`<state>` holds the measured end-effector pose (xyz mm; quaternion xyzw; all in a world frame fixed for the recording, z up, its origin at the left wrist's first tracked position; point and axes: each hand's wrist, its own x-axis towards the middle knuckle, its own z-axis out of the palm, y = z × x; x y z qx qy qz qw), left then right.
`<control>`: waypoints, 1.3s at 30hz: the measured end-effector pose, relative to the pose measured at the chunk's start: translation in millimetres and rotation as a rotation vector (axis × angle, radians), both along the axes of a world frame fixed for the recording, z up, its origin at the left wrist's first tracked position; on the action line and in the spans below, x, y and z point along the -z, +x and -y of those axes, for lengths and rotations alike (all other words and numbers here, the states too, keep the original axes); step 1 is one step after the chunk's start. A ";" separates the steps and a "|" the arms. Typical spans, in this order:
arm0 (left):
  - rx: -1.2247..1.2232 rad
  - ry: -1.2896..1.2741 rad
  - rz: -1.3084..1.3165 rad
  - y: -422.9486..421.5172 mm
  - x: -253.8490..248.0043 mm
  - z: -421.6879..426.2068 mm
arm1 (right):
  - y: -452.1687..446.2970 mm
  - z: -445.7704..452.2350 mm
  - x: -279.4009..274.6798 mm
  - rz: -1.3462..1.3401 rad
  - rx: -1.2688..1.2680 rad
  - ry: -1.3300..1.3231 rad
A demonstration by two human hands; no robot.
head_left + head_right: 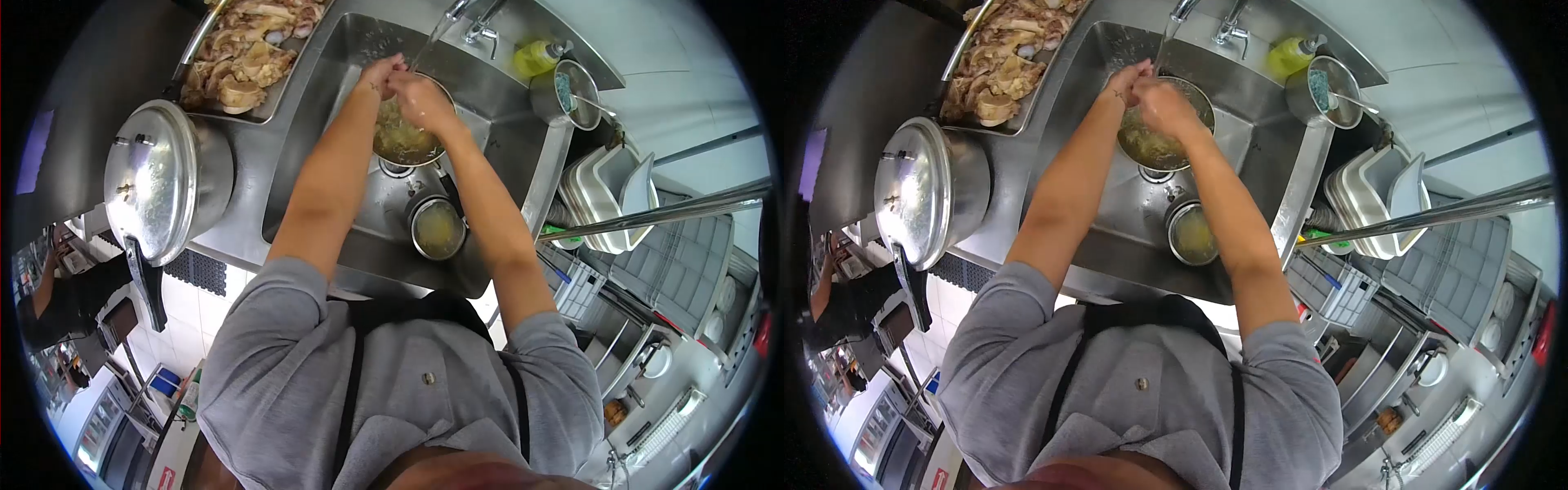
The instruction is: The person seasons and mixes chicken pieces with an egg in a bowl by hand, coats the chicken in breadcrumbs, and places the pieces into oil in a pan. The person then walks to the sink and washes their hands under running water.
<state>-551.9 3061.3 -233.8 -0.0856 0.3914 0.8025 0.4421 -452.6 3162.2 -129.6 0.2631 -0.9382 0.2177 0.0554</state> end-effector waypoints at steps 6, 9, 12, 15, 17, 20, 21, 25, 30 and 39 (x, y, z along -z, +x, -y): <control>-0.297 0.371 0.074 47.3 -63.7 -20.4 | -50.5 16.0 28.9 0.321 0.857 -0.762; -0.533 0.317 0.174 61.8 -60.6 -26.9 | -57.2 15.9 43.1 0.361 1.033 -0.846; -0.493 0.031 0.115 46.2 -40.9 -9.8 | -33.5 7.5 56.1 0.872 0.599 -1.776; -0.639 0.017 0.058 25.1 -3.7 -0.7 | 12.6 26.8 42.4 0.545 0.441 -1.287; -0.720 0.063 0.129 24.1 -23.2 6.7 | 30.6 30.0 27.9 0.305 0.381 -0.778; -0.291 0.138 0.098 36.0 -54.6 21.4 | 38.3 24.0 6.1 -0.094 0.367 -0.079; -0.279 0.138 0.087 44.1 -65.2 21.6 | 36.0 19.9 3.1 -0.079 0.366 0.067; -0.220 0.028 -0.180 53.2 -72.8 24.3 | 31.2 5.2 -6.1 -0.076 0.255 0.295; -0.225 -0.062 -0.200 45.9 -68.4 19.7 | 33.9 1.7 -2.4 -0.133 0.260 0.292; -0.337 -0.104 0.134 44.1 -60.9 3.1 | 36.3 -9.8 -10.7 -0.169 0.095 0.256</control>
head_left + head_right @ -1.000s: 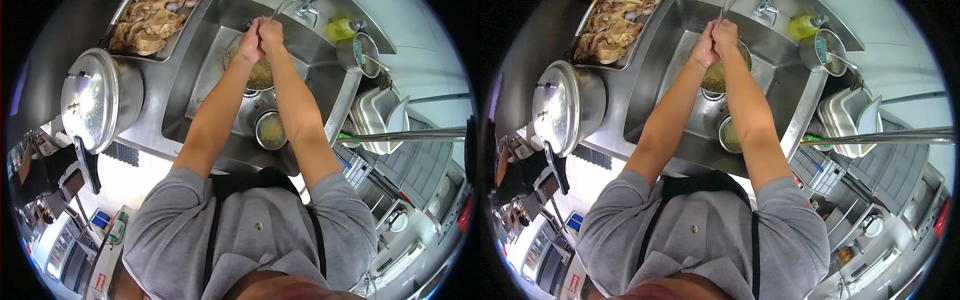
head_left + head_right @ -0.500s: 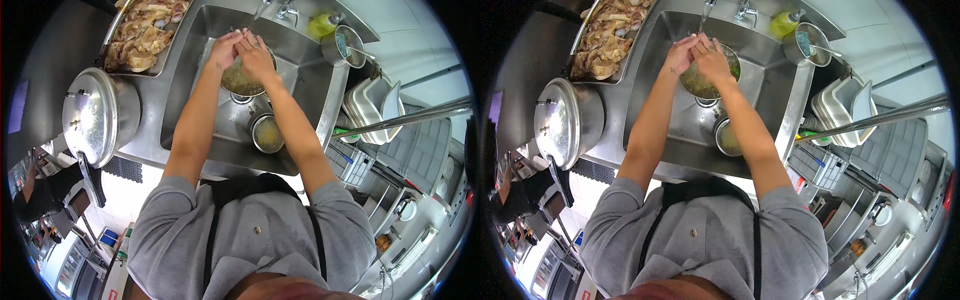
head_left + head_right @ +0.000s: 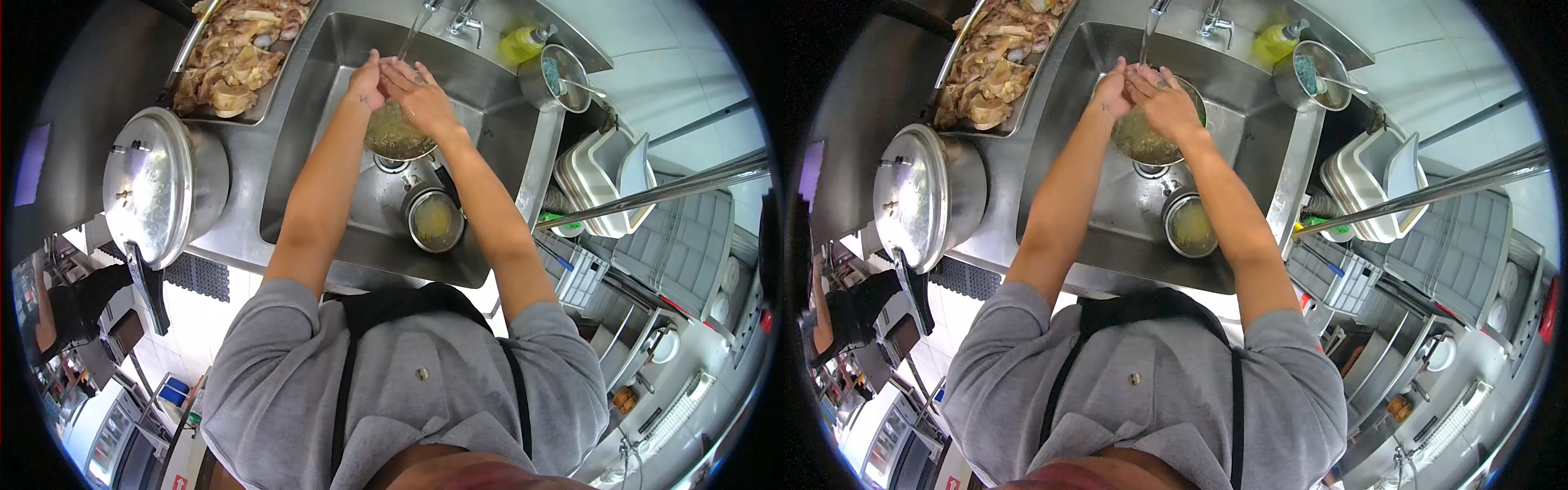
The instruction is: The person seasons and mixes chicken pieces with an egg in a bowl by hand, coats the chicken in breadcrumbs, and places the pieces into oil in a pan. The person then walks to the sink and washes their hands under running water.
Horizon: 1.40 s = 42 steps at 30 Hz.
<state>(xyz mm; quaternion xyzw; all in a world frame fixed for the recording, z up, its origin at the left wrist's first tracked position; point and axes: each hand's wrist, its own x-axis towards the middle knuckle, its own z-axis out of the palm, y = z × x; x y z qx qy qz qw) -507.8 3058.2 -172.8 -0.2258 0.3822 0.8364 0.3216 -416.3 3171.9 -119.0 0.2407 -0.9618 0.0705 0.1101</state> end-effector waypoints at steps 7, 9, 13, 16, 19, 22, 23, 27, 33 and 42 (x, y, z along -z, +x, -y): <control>-0.066 0.528 -0.137 11.6 -32.3 -14.8 | -58.8 27.6 7.7 0.443 0.432 -1.964; -0.146 0.465 -0.254 9.6 -45.2 -20.1 | -69.0 29.5 6.7 0.413 0.436 -2.054; -0.013 0.370 -0.337 15.8 -57.3 -17.4 | -86.1 30.7 -9.4 0.461 0.546 -1.989; 0.073 0.162 -0.284 -25.3 -6.3 -11.7 | -86.6 37.9 3.3 0.493 0.547 -2.048; 0.172 -0.012 -0.242 -61.3 32.8 -25.6 | -71.0 44.0 16.0 0.508 0.405 -2.094; -0.004 0.034 -0.516 -47.3 13.7 -28.8 | -50.3 84.2 -18.4 -0.053 0.482 -1.492; -0.008 0.206 -0.848 -40.7 14.1 -28.7 | -58.2 74.0 -14.5 -0.051 0.496 -1.492; -0.064 0.465 -0.848 -17.0 -29.3 -27.6 | -98.7 34.2 -38.6 0.519 0.465 -1.665; 0.009 0.446 -0.233 20.7 -100.3 -34.9 | -147.2 12.0 16.8 0.572 -0.296 -2.591; 0.237 0.063 0.049 -3.0 -50.3 -61.6 | -110.8 4.0 43.7 0.279 0.568 -2.376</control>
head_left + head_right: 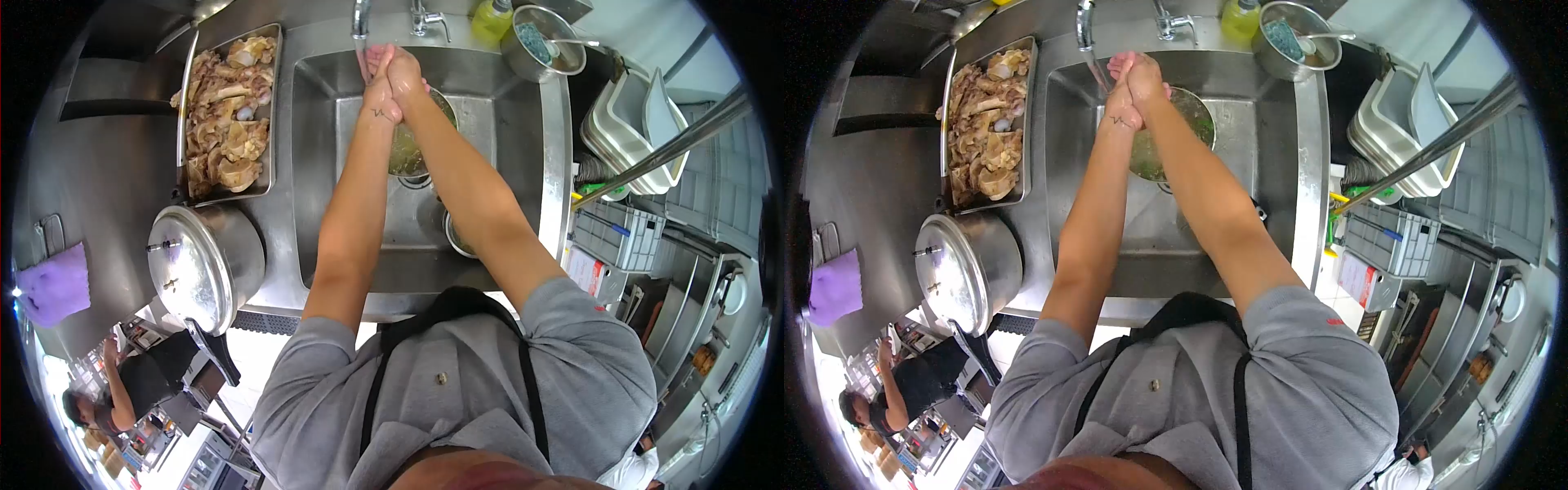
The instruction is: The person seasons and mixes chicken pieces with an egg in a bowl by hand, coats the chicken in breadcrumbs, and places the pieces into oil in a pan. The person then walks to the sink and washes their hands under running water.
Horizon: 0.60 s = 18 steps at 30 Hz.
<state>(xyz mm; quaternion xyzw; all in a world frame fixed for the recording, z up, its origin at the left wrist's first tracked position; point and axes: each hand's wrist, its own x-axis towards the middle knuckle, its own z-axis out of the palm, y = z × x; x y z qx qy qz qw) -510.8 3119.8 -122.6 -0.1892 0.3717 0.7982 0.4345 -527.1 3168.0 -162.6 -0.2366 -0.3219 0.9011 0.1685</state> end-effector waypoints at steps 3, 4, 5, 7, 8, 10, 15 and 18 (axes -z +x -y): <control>0.121 0.113 0.002 -20.4 29.8 -2.6 | 22.5 5.1 -5.6 0.030 0.067 0.436; 0.179 0.161 0.007 -26.0 34.0 -1.8 | 29.5 13.0 -10.2 0.033 0.121 0.714; 0.191 0.159 0.005 -26.9 39.6 -0.5 | 36.9 20.8 -14.6 0.039 0.175 0.993; -0.133 0.238 0.068 -32.1 47.7 7.4 | 56.3 37.9 -22.6 0.055 0.258 1.407; -0.235 0.261 0.083 -39.0 54.1 13.0 | 67.2 47.1 -25.1 0.066 0.298 1.539; -0.009 0.455 0.033 -81.1 69.6 10.9 | 84.2 60.0 -28.4 -0.209 0.117 1.431; 0.403 1.006 -0.304 -98.9 58.2 8.0 | 74.1 21.5 -61.2 -0.420 -0.219 1.423; -0.234 0.635 -0.357 -24.3 0.4 4.6 | 32.7 7.8 -47.1 -0.203 0.118 1.846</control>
